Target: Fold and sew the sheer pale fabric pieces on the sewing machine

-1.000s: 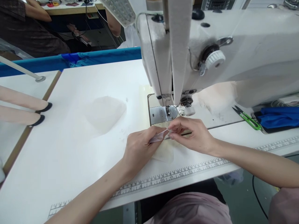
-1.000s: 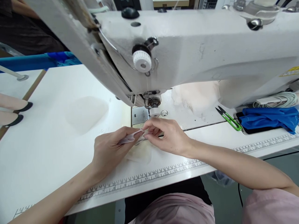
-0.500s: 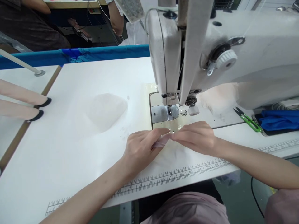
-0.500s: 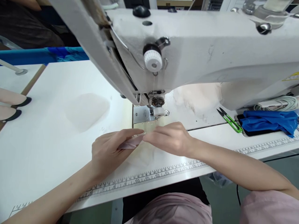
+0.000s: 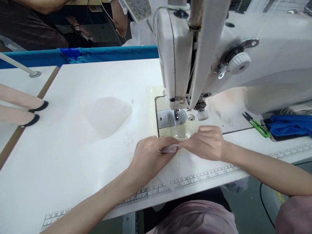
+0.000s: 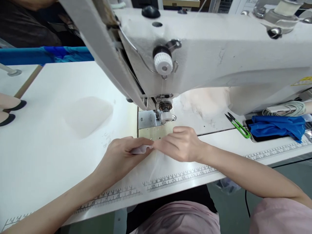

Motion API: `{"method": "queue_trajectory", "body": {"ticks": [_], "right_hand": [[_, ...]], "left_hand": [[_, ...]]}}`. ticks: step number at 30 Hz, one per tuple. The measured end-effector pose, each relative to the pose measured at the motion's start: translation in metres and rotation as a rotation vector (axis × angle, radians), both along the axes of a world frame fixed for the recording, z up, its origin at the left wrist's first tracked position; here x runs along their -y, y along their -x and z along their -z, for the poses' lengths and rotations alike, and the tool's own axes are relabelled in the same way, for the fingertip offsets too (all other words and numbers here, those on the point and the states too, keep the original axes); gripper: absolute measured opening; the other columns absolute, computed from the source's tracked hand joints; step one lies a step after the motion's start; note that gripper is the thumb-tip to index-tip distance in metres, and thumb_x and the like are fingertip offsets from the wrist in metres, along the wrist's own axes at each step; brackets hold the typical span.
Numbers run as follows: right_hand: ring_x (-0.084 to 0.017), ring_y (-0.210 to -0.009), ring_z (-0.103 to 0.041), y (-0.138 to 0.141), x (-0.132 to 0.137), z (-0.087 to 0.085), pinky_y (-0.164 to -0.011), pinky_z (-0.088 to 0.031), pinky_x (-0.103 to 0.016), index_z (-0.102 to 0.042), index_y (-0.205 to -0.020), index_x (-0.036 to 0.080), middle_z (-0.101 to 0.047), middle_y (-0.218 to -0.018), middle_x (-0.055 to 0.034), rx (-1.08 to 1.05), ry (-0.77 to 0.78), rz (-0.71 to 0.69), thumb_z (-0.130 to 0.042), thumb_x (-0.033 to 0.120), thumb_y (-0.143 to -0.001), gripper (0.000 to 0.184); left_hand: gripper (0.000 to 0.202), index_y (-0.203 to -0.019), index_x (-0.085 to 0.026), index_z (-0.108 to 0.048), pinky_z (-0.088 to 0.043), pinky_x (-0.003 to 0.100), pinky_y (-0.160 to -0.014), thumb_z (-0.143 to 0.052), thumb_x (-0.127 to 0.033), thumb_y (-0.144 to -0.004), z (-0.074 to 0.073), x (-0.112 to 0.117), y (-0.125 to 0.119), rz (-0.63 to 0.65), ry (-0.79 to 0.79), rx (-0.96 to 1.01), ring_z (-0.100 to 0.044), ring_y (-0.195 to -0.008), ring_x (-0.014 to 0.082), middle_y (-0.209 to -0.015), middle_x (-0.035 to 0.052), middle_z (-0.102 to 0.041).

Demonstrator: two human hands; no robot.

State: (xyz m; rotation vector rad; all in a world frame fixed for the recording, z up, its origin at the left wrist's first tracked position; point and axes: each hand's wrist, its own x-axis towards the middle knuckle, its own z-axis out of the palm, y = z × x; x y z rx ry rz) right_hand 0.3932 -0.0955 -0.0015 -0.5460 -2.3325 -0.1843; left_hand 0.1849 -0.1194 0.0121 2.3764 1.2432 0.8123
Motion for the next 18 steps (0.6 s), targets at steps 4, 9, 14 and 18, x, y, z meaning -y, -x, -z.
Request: {"method": "queue_trajectory", "body": {"ticks": [4,9,14,18], "right_hand": [[-0.008,-0.048,-0.052,0.008,-0.007,0.006,-0.051,-0.038,-0.025,-0.067,-0.082,0.020,-0.068,-0.063,0.0050,-0.035,0.381,0.137,-0.052,0.022,-0.094,0.019],[-0.008,-0.049,-0.050,0.011,-0.015,0.005,-0.058,-0.039,-0.024,-0.069,-0.082,0.019,-0.055,-0.053,0.0068,-0.058,0.717,0.312,-0.056,0.020,-0.088,0.014],[-0.008,-0.048,-0.046,0.014,-0.016,-0.002,-0.062,-0.039,-0.026,-0.068,-0.078,0.019,-0.051,-0.050,0.0073,-0.059,0.820,0.342,-0.055,0.017,-0.088,0.017],[-0.010,-0.050,-0.048,0.015,-0.018,-0.005,-0.063,-0.040,-0.027,-0.068,-0.078,0.018,-0.052,-0.052,0.0052,-0.069,0.826,0.378,-0.056,0.018,-0.088,0.016]], "left_hand": [[0.005,-0.079,-0.023,-0.064,-0.041,0.031,-0.059,-0.063,-0.024,-0.083,0.007,-0.008,-0.003,-0.123,-0.015,-0.121,-0.053,-0.049,0.0118,-0.059,-0.0057,-0.063],[0.049,-0.121,-0.014,-0.052,-0.044,0.044,-0.084,-0.070,-0.027,-0.078,0.005,-0.007,-0.006,-0.216,-0.243,-0.251,-0.058,-0.102,0.0299,-0.113,0.0127,-0.064],[0.023,-0.109,-0.018,-0.062,-0.038,0.044,-0.096,-0.060,-0.014,-0.086,0.004,0.001,-0.009,-0.035,-0.535,-0.409,-0.058,-0.103,0.0260,-0.107,0.0060,-0.068],[0.022,-0.112,-0.018,-0.064,-0.038,0.042,-0.093,-0.057,-0.019,-0.091,0.005,0.007,-0.009,0.036,-0.552,-0.478,-0.060,-0.101,0.0238,-0.112,0.0035,-0.069]]}}
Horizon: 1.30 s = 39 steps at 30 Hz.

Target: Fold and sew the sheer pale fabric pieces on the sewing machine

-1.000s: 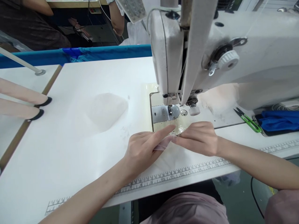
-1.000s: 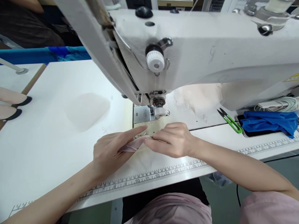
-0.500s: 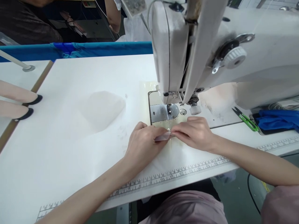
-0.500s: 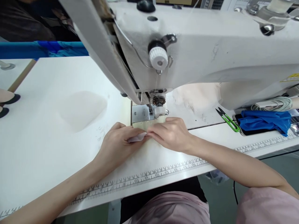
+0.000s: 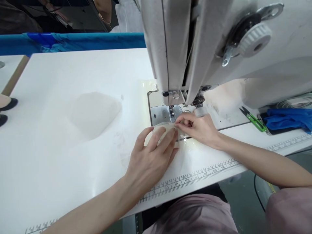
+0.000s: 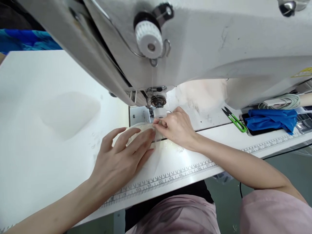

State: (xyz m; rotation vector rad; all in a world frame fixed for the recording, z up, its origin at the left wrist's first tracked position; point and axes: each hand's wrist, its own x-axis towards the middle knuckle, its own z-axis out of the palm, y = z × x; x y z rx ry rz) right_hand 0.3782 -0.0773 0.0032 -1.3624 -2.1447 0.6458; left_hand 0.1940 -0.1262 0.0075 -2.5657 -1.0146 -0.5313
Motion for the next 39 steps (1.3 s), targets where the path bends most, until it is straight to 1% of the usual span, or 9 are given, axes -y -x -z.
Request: {"method": "queue_trajectory", "body": {"ticks": [3,5,10,13,18,23,27,34,39], "right_hand": [[-0.011,-0.051,-0.049,-0.003,-0.003,0.002,-0.062,-0.039,-0.028,-0.069,-0.081,0.017,-0.053,-0.053,0.0035,0.038,-0.052,0.004,-0.057,0.024,-0.090,0.017],[-0.011,-0.053,-0.049,-0.007,-0.003,0.005,-0.064,-0.039,-0.029,-0.070,-0.087,0.018,-0.057,-0.057,0.0025,0.081,-0.157,-0.018,-0.055,0.025,-0.091,0.017],[-0.015,-0.071,-0.055,-0.016,0.004,0.009,-0.069,-0.035,-0.032,-0.070,-0.103,0.020,-0.067,-0.081,-0.0018,0.278,-0.541,-0.159,-0.045,0.013,-0.089,0.029],[-0.017,-0.077,-0.053,-0.017,0.010,0.006,-0.068,-0.032,-0.033,-0.069,-0.103,0.015,-0.067,-0.086,-0.0041,0.396,-0.646,-0.192,-0.045,0.009,-0.087,0.030],[-0.018,-0.078,-0.051,-0.014,0.015,0.003,-0.067,-0.029,-0.035,-0.069,-0.102,0.013,-0.067,-0.084,-0.0045,0.476,-0.664,-0.185,-0.043,0.008,-0.088,0.030],[-0.018,-0.078,-0.052,-0.015,0.014,0.005,-0.067,-0.028,-0.035,-0.069,-0.100,0.014,-0.068,-0.087,-0.0047,0.513,-0.679,-0.166,-0.042,0.008,-0.089,0.030],[-0.018,-0.081,-0.053,-0.015,0.011,0.006,-0.068,-0.030,-0.035,-0.069,-0.099,0.014,-0.069,-0.088,-0.0057,0.522,-0.680,-0.163,-0.041,0.008,-0.089,0.030],[-0.020,-0.080,-0.053,-0.014,0.008,0.007,-0.072,-0.032,-0.036,-0.070,-0.094,0.012,-0.068,-0.086,-0.0074,0.538,-0.725,-0.156,-0.041,0.009,-0.088,0.029],[-0.019,-0.081,-0.053,-0.015,0.008,0.007,-0.072,-0.031,-0.035,-0.070,-0.091,0.014,-0.069,-0.088,-0.0068,0.557,-0.731,-0.149,-0.042,0.009,-0.089,0.029]], "left_hand": [[0.027,-0.118,-0.016,-0.061,-0.038,0.042,-0.089,-0.054,-0.024,-0.093,0.000,0.001,0.002,-0.009,0.046,-0.018,-0.060,-0.105,0.0245,-0.122,0.0051,-0.065],[0.030,-0.123,-0.017,-0.059,-0.038,0.042,-0.088,-0.052,-0.025,-0.094,0.000,-0.001,0.003,-0.014,0.074,-0.014,-0.060,-0.108,0.0248,-0.126,0.0056,-0.063],[0.032,-0.126,-0.019,-0.057,-0.037,0.043,-0.087,-0.051,-0.026,-0.095,0.002,-0.011,0.006,-0.016,0.094,-0.003,-0.059,-0.111,0.0253,-0.124,0.0051,-0.064],[0.032,-0.126,-0.018,-0.056,-0.036,0.042,-0.086,-0.051,-0.027,-0.096,0.002,-0.014,0.007,-0.029,0.078,-0.010,-0.059,-0.113,0.0249,-0.125,0.0045,-0.063],[0.035,-0.129,-0.017,-0.054,-0.035,0.043,-0.088,-0.050,-0.028,-0.096,0.003,-0.014,0.007,-0.057,0.091,-0.003,-0.056,-0.119,0.0260,-0.126,0.0067,-0.062],[0.034,-0.128,-0.022,-0.055,-0.036,0.045,-0.090,-0.051,-0.028,-0.095,0.004,-0.019,0.008,-0.047,0.132,0.028,-0.053,-0.122,0.0282,-0.126,0.0075,-0.061],[0.034,-0.127,-0.022,-0.056,-0.036,0.046,-0.091,-0.052,-0.029,-0.095,0.005,-0.024,0.008,-0.041,0.147,0.052,-0.053,-0.123,0.0298,-0.127,0.0086,-0.061],[0.033,-0.125,-0.016,-0.057,-0.035,0.045,-0.091,-0.051,-0.030,-0.095,0.007,-0.025,0.005,-0.055,0.100,0.027,-0.053,-0.123,0.0279,-0.125,0.0108,-0.062],[0.035,-0.126,-0.016,-0.057,-0.035,0.044,-0.090,-0.051,-0.031,-0.095,0.007,-0.024,0.004,-0.062,0.090,0.026,-0.054,-0.121,0.0274,-0.125,0.0107,-0.062]]}}
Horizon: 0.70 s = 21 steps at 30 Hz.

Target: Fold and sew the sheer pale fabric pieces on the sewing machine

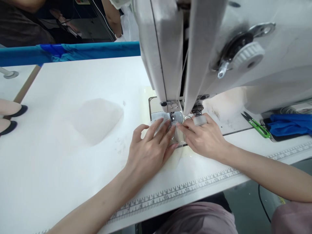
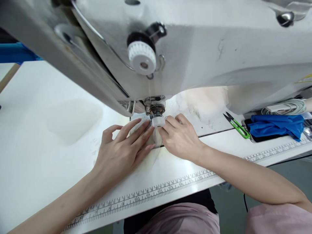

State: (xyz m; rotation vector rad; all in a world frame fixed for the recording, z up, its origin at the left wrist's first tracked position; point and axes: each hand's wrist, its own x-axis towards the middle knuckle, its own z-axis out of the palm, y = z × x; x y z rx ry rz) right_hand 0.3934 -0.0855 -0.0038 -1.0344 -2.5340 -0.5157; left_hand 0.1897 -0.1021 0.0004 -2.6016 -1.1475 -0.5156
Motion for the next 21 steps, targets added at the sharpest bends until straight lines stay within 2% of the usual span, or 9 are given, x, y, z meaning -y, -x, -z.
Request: {"method": "queue_trajectory", "body": {"ticks": [15,21], "right_hand": [[-0.018,-0.073,-0.050,0.0015,-0.0031,0.0022,-0.072,-0.030,-0.035,-0.071,-0.094,0.012,-0.069,-0.089,-0.0067,0.005,-0.056,0.015,-0.046,0.008,-0.086,0.026],[-0.019,-0.076,-0.052,0.0013,-0.0033,0.0032,-0.072,-0.031,-0.035,-0.070,-0.097,0.012,-0.069,-0.091,-0.0073,0.007,-0.045,0.030,-0.047,0.010,-0.085,0.026]], "left_hand": [[0.035,-0.124,-0.015,-0.058,-0.035,0.043,-0.090,-0.045,-0.034,-0.098,0.0015,-0.0023,-0.0011,-0.030,0.011,-0.005,-0.053,-0.122,0.0247,-0.126,0.0082,-0.062],[0.037,-0.130,-0.017,-0.052,-0.037,0.045,-0.094,-0.046,-0.034,-0.098,0.0017,-0.0029,0.0011,-0.014,0.045,0.004,-0.049,-0.126,0.0256,-0.133,0.0086,-0.057]]}}
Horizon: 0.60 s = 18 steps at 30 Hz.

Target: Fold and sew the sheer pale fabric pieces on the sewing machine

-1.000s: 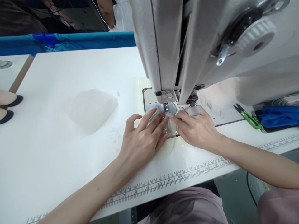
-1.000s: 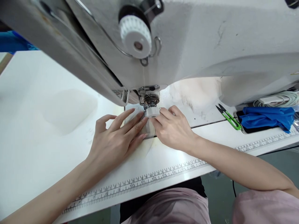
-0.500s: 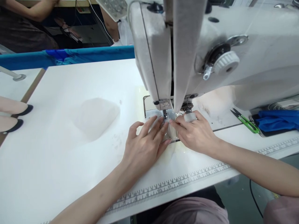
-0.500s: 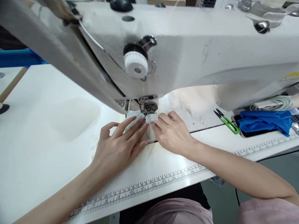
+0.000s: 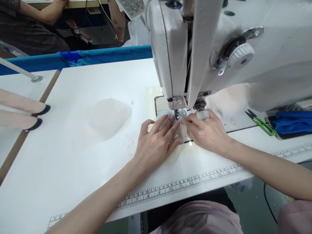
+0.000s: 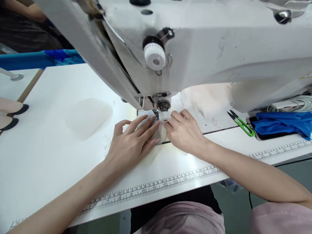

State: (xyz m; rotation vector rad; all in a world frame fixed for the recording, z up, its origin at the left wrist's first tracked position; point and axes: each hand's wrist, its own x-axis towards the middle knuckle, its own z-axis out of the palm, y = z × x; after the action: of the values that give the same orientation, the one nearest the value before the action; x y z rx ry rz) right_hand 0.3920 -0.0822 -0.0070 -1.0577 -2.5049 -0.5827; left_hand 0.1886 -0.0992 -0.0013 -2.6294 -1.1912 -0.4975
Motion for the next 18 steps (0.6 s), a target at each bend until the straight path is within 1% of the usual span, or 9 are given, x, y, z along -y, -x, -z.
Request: {"method": "queue_trajectory", "body": {"ticks": [2,4,7,9,11,12,14,16,18], "right_hand": [[-0.018,-0.077,-0.053,-0.001,0.001,-0.001,-0.072,-0.032,-0.035,-0.068,-0.102,0.012,-0.069,-0.094,-0.0067,-0.031,-0.001,-0.027,-0.046,0.009,-0.086,0.028],[-0.018,-0.081,-0.055,-0.003,0.001,-0.003,-0.072,-0.033,-0.034,-0.066,-0.107,0.014,-0.070,-0.101,-0.0055,-0.066,0.026,-0.088,-0.046,0.008,-0.085,0.030],[-0.018,-0.091,-0.057,-0.006,0.003,-0.005,-0.073,-0.036,-0.032,-0.066,-0.104,0.015,-0.069,-0.107,-0.0033,-0.099,0.113,-0.198,-0.047,0.008,-0.084,0.028],[-0.018,-0.094,-0.058,-0.007,0.003,-0.006,-0.073,-0.037,-0.031,-0.067,-0.100,0.015,-0.070,-0.105,-0.0028,-0.124,0.156,-0.241,-0.047,0.009,-0.085,0.026],[-0.018,-0.093,-0.059,-0.008,0.003,-0.006,-0.073,-0.038,-0.031,-0.068,-0.099,0.014,-0.070,-0.103,-0.0034,-0.155,0.187,-0.261,-0.048,0.012,-0.084,0.025],[-0.018,-0.092,-0.059,-0.008,0.002,-0.006,-0.073,-0.039,-0.031,-0.068,-0.099,0.014,-0.070,-0.103,-0.0040,-0.170,0.203,-0.268,-0.049,0.014,-0.083,0.025],[-0.019,-0.090,-0.059,-0.008,0.001,-0.005,-0.073,-0.040,-0.032,-0.068,-0.100,0.014,-0.069,-0.103,-0.0051,-0.188,0.234,-0.269,-0.052,0.018,-0.081,0.025],[-0.019,-0.087,-0.060,-0.006,0.000,-0.004,-0.071,-0.040,-0.031,-0.068,-0.098,0.014,-0.070,-0.100,-0.0046,-0.214,0.238,-0.252,-0.053,0.019,-0.083,0.022],[-0.016,-0.081,-0.060,-0.004,-0.003,-0.002,-0.068,-0.041,-0.030,-0.069,-0.091,0.016,-0.071,-0.094,-0.0025,-0.255,0.208,-0.240,-0.052,0.016,-0.087,0.018]], "left_hand": [[0.035,-0.127,-0.015,-0.053,-0.038,0.044,-0.098,-0.048,-0.032,-0.097,-0.005,0.004,0.002,0.026,-0.001,0.035,-0.048,-0.127,0.0260,-0.130,0.0092,-0.059],[0.031,-0.120,-0.013,-0.056,-0.043,0.041,-0.095,-0.051,-0.031,-0.095,-0.014,0.012,0.005,0.069,0.061,0.081,-0.053,-0.119,0.0256,-0.123,0.0102,-0.063],[0.034,-0.110,-0.012,-0.056,-0.053,0.035,-0.074,-0.057,-0.037,-0.089,-0.027,0.025,0.007,0.121,0.271,0.061,-0.059,-0.098,0.0243,-0.112,0.0122,-0.061],[0.028,-0.105,-0.011,-0.056,-0.053,0.034,-0.066,-0.059,-0.030,-0.084,-0.029,0.031,0.005,0.119,0.329,-0.016,-0.058,-0.092,0.0251,-0.106,0.0126,-0.060],[0.014,-0.095,-0.011,-0.058,-0.052,0.034,-0.064,-0.052,-0.012,-0.082,-0.025,0.030,0.002,0.089,0.237,-0.087,-0.056,-0.087,0.0249,-0.096,0.0114,-0.060],[0.015,-0.089,-0.012,-0.058,-0.051,0.033,-0.063,-0.047,-0.005,-0.081,-0.022,0.028,0.001,0.073,0.168,-0.110,-0.056,-0.083,0.0237,-0.090,0.0102,-0.061],[0.023,-0.080,-0.014,-0.056,-0.048,0.031,-0.058,-0.038,0.001,-0.081,-0.017,0.020,-0.002,0.043,0.090,-0.101,-0.053,-0.071,0.0205,-0.078,0.0073,-0.059],[0.026,-0.075,-0.016,-0.053,-0.043,0.028,-0.052,-0.035,0.002,-0.080,-0.015,0.010,-0.003,-0.001,0.187,0.009,-0.050,-0.063,0.0174,-0.071,0.0040,-0.056],[0.026,-0.072,-0.018,-0.049,-0.038,0.025,-0.048,-0.033,0.001,-0.078,-0.018,0.000,-0.002,-0.061,0.400,0.195,-0.047,-0.057,0.0143,-0.065,0.0005,-0.053]]}}
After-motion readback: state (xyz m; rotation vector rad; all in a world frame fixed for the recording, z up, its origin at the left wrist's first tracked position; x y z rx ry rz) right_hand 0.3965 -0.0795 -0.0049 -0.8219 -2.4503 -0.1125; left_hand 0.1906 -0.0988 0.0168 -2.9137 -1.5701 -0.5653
